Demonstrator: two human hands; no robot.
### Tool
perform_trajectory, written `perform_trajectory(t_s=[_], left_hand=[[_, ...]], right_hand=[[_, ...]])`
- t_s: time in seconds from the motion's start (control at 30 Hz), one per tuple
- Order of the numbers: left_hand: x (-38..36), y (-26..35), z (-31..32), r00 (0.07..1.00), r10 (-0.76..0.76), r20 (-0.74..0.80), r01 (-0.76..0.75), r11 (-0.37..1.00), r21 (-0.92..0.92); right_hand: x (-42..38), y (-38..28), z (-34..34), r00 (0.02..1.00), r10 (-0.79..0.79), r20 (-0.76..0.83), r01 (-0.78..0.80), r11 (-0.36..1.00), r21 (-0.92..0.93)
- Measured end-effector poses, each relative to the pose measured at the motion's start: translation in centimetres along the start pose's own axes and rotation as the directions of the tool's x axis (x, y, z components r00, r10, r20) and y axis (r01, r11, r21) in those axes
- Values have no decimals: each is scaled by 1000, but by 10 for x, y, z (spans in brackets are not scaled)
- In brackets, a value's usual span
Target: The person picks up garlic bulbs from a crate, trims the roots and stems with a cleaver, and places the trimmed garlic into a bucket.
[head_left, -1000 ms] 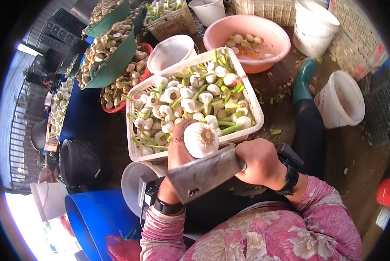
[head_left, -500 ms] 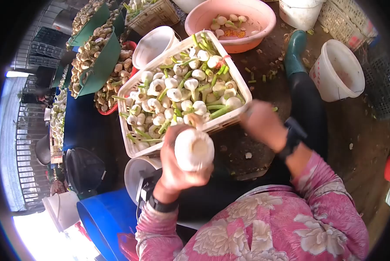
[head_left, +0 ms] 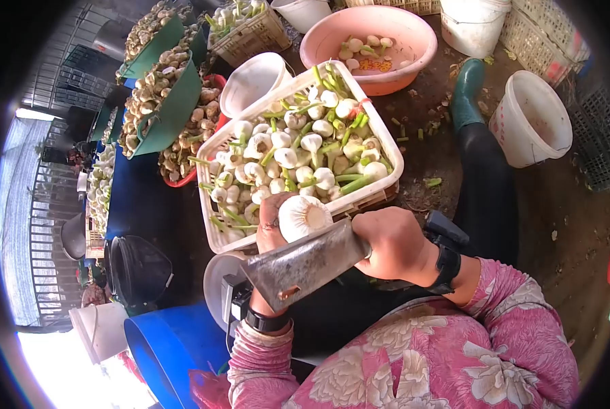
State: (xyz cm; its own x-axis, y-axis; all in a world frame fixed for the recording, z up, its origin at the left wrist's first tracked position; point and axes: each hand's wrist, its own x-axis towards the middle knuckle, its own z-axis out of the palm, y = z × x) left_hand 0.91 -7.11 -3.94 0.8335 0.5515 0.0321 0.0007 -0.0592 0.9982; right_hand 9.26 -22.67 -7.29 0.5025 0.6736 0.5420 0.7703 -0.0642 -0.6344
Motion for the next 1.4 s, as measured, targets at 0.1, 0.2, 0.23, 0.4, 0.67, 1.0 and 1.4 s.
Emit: perform_trajectory(t_s=[0.1,0.2,0.23,0.4,0.67,1.0,1.4], left_hand=[[-7,-1,-11,990,70,120,-98,964,248],[0,12,-13,866,394,309,-500,696,515],[-2,14,-8,825,489,284,-565,721,402],[13,3,-10,914,353,199,-405,799,444],[5,-17,-12,976,197,99,-190,979,-75],[16,2,-10,876,445,184,-472,717,513],[5,6,-12,873,467,141,-452,663,597]], right_hand=[[5,12,11,998,48,-43,-45,998,54],[-3,59,21,853,502,142,-491,865,-108],[-17,78,21,863,502,57,-492,861,-131],[0,27,3,961,273,-49,-276,958,-71],[6,8,14,999,43,-13,-42,995,90],[-13,50,17,899,429,-90,-429,903,13],[-6,60,34,820,542,184,-511,838,-192]])
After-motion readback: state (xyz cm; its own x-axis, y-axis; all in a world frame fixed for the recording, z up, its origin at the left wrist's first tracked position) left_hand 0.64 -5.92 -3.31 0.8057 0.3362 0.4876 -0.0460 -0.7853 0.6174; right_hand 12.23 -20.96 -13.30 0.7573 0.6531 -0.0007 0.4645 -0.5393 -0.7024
